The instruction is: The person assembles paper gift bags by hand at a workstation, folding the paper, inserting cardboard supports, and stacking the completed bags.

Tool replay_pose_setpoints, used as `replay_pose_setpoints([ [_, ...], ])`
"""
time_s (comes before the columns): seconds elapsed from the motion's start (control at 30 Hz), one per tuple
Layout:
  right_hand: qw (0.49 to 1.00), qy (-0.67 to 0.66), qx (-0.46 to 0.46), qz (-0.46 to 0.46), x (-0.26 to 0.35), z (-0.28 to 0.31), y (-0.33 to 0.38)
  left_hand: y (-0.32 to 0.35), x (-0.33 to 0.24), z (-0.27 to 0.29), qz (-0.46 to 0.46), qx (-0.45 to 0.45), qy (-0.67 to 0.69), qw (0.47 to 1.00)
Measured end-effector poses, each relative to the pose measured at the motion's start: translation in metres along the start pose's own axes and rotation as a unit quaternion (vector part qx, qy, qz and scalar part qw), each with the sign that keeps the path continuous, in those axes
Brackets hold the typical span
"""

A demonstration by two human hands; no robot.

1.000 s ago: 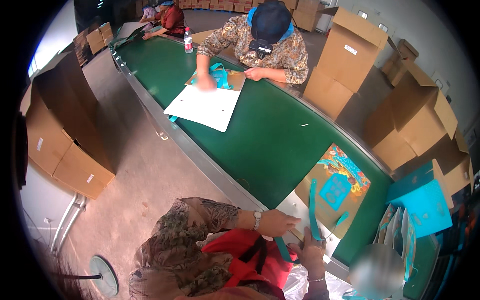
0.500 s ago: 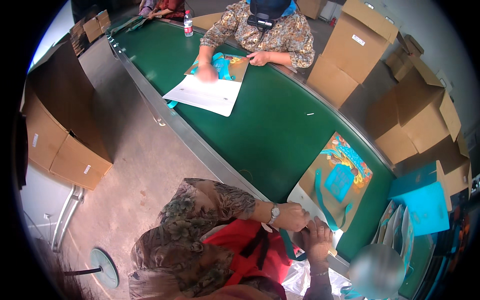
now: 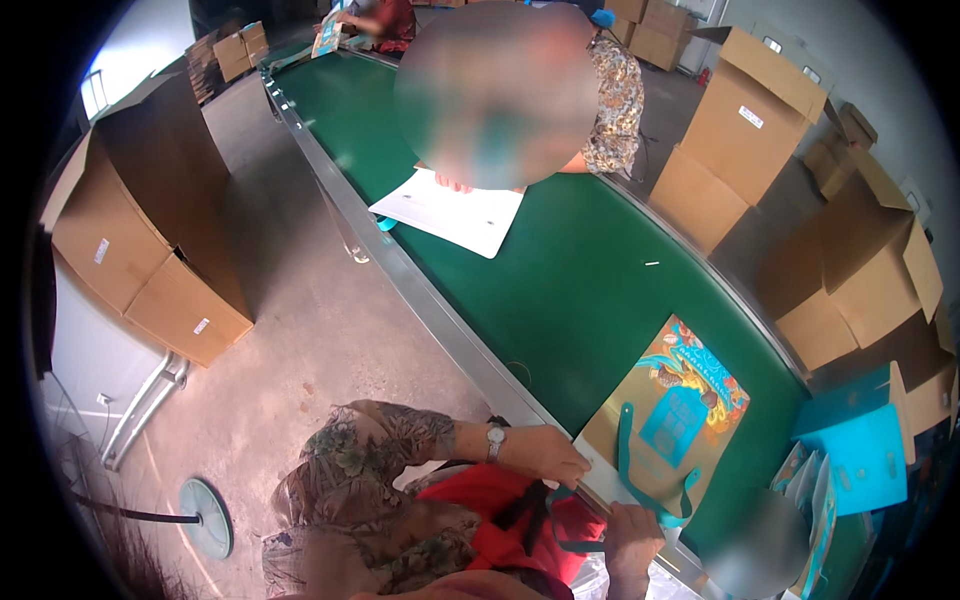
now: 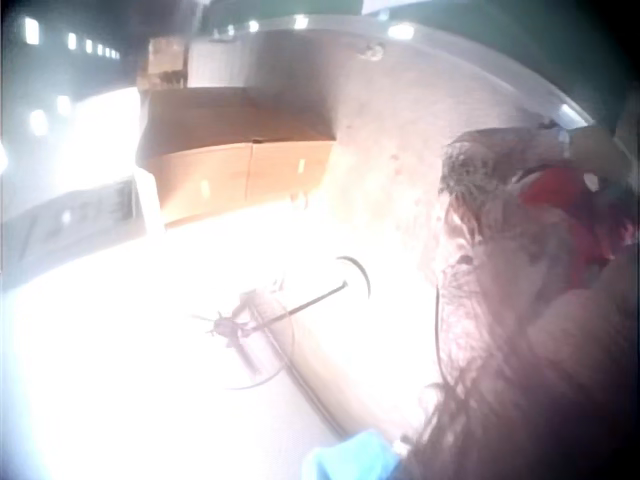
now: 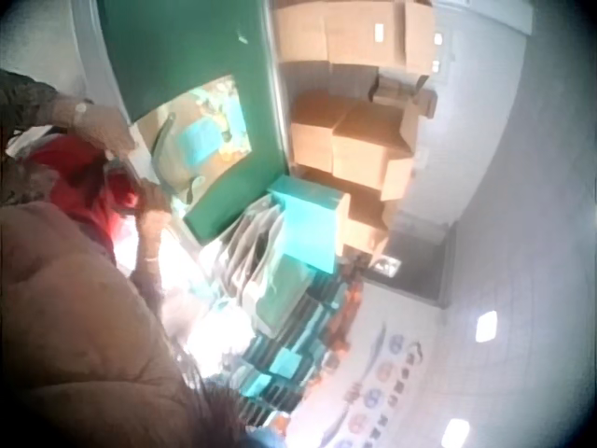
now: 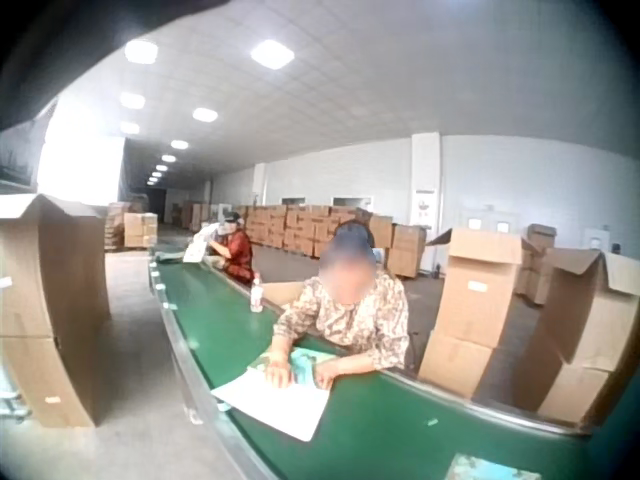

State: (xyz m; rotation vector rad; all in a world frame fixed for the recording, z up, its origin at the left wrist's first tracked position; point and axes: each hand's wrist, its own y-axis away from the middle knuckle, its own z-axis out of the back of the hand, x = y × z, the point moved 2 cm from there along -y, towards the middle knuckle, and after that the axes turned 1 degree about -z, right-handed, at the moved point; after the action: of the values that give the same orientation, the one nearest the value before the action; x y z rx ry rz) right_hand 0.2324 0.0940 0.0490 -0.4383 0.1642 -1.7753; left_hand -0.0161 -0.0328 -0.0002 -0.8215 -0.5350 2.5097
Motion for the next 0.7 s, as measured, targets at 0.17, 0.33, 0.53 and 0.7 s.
replay_pose_setpoints([
  [0.17, 0.998, -0.058, 0.023, 0.004, 0.018, 0.024, 0.014, 0.012, -0.036, -0.002, 0.024, -0.157, 0.157, 0.975],
  [0.33, 0.999, -0.004, 0.039, -0.036, 0.018, 0.045, 0.0, -0.001, -0.033, -0.026, 0.089, -0.165, 0.209, 0.96],
  [0.53, 0.98, 0.001, 0.137, -0.142, 0.0, 0.029, 0.007, -0.018, -0.009, -0.07, 0.089, -0.136, 0.222, 0.961],
  [0.7, 0.958, -0.132, 0.195, -0.161, -0.01, 0.014, 0.033, -0.007, -0.014, -0.059, -0.004, -0.095, 0.162, 0.982],
])
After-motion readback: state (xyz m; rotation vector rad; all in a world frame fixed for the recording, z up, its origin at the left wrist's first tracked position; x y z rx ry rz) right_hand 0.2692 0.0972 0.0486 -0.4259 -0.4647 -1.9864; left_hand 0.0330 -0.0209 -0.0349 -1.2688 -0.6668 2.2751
